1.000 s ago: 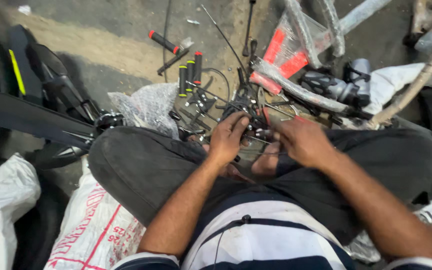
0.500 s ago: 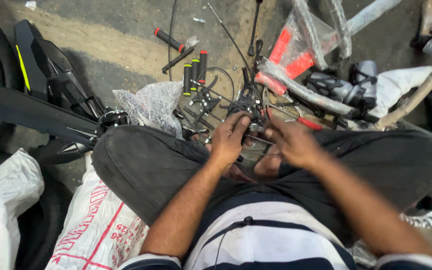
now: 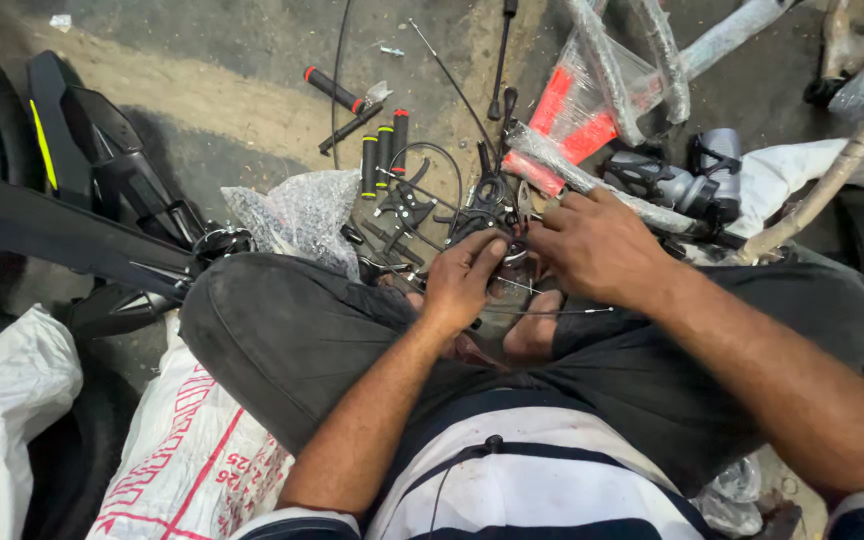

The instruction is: The person sits on the workshop floor among bicycle frames and parts, fitting the handlebar stem and headset components onto a bicycle fork and frame by hand and with a wrench. They reposition the frame, attach a black plastic cover, and use pliers on a metal tube near the end.

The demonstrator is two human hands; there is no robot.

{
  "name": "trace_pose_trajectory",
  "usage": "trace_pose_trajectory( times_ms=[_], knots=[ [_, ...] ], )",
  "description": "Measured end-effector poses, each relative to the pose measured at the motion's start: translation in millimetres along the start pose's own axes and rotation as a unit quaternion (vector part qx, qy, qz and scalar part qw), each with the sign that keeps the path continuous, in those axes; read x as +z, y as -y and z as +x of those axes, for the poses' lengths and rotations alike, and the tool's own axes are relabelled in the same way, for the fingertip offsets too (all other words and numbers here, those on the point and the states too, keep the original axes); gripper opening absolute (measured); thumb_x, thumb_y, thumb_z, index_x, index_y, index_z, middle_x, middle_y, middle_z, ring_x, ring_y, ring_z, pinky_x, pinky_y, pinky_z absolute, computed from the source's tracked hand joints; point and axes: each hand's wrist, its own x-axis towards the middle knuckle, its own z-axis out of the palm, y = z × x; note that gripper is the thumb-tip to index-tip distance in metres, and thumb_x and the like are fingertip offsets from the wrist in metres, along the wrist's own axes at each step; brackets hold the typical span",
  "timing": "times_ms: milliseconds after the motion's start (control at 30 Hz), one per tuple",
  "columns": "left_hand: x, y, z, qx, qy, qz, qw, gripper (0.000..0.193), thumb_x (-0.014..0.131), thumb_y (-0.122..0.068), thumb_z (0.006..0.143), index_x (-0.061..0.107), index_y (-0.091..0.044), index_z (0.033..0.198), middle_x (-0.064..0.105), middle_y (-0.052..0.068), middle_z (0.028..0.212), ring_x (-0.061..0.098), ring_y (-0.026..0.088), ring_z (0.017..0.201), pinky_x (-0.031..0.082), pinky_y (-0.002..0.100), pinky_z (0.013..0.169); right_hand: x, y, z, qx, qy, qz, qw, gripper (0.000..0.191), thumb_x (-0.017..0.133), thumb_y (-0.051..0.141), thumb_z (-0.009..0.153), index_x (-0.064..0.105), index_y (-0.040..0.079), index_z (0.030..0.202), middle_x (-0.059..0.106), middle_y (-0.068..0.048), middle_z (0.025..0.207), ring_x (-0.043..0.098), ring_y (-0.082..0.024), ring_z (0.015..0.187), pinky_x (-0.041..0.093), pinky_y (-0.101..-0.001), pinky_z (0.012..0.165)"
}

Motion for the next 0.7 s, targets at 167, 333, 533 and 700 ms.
trace_pose_trajectory(
  times_ms=[167, 333, 533, 700],
  knots=[
    [-5, 8, 0, -0.021, -0.003, 0.001, 1.0, 0.032, 0.062, -0.027, 0.101, 0.07, -0.004, 0.121, 0.073, 0.001, 0.083, 0.063, 0.006, 0.059, 0.05, 0.026, 0.051, 4, -4, 3, -0.054, 0.002, -0.032, 0.998, 0.019, 0.07, 0.028, 0.079, 0.068, 0.013, 0.091, 0.067, -0.006, 0.085, 0.066, -0.028, 0.087, 0.049, -0.0446, 0.076],
    [-4, 11, 2, -0.032, -0.029, -0.064, 0.997, 0.032, 0.062, -0.026, 0.101, 0.071, -0.003, 0.12, 0.072, 0.001, 0.084, 0.066, 0.006, 0.063, 0.05, 0.026, 0.052, 72, 24, -25, 0.301, -0.021, 0.549, 0.78, 0.028, 0.061, 0.029, 0.097, 0.066, 0.01, 0.116, 0.072, 0.004, 0.086, 0.065, -0.01, 0.061, 0.053, -0.0275, 0.056],
    [-5, 7, 6, -0.02, -0.003, 0.063, 0.998, 0.032, 0.063, -0.027, 0.1, 0.072, -0.004, 0.119, 0.073, 0.005, 0.075, 0.064, 0.009, 0.053, 0.051, 0.026, 0.051, 116, 52, -47, 0.329, -0.097, 0.589, 0.732, 0.028, 0.067, 0.03, 0.103, 0.071, 0.003, 0.112, 0.06, -0.004, 0.079, 0.055, -0.018, 0.07, 0.043, -0.0352, 0.063],
    [1, 6, 5, -0.041, 0.032, 0.054, 0.997, 0.035, 0.061, -0.03, 0.1, 0.071, -0.005, 0.122, 0.075, 0.005, 0.077, 0.063, 0.008, 0.054, 0.051, 0.027, 0.051, 58, -6, -47, 0.148, -0.024, 0.174, 0.973, 0.027, 0.072, 0.032, 0.088, 0.075, 0.009, 0.104, 0.069, -0.013, 0.083, 0.066, -0.036, 0.079, 0.05, -0.049, 0.067]
  ],
)
